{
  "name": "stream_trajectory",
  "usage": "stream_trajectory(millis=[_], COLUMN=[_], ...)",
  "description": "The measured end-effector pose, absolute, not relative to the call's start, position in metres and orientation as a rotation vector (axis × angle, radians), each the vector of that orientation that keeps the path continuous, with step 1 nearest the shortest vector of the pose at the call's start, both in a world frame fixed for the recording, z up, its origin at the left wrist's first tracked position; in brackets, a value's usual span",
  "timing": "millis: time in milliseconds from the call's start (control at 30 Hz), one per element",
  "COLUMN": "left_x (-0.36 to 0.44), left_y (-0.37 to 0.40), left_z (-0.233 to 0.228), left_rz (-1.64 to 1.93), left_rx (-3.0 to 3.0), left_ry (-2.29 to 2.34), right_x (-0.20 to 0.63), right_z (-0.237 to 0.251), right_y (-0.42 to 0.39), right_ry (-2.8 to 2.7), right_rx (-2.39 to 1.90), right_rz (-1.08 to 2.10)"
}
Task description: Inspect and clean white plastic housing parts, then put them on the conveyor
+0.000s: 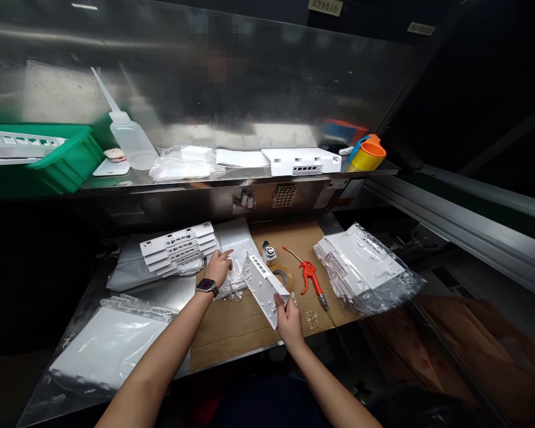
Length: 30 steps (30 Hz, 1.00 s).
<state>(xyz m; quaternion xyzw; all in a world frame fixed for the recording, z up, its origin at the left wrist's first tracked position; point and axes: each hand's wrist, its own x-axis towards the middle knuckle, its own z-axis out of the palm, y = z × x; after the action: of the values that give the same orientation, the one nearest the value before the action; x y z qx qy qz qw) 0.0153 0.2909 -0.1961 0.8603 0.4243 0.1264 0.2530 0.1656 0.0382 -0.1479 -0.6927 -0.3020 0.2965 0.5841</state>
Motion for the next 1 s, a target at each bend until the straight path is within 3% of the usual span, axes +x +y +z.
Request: stream_trajectory(millis=[400, 567, 733, 1000], left_x=[0.057, 0.077, 0.081, 0.083], left_y=[0.315, 0.306, 0.269, 0.174], left_z=[-0.138, -0.110, -0.094, -0.097], left_rz=[0.157, 0.258, 0.455, 0.419], left_rx=[2.260, 2.292, 2.444, 2.637], left_ry=[0.824, 0.810, 1.019, 1.083], right_x=[0.163, 0.167, 0.182, 0.213], right_z=[-0.146, -0.163, -0.154, -0.107], right_y=[0.023, 0.020, 0.015, 0.020], right_ry=[-0.635, -0.756, -0.878, -0.488], right_rx=[-1.596, -1.585, -1.628, -1.584], right_rz=[0.541, 0.540, 0.553, 0.708])
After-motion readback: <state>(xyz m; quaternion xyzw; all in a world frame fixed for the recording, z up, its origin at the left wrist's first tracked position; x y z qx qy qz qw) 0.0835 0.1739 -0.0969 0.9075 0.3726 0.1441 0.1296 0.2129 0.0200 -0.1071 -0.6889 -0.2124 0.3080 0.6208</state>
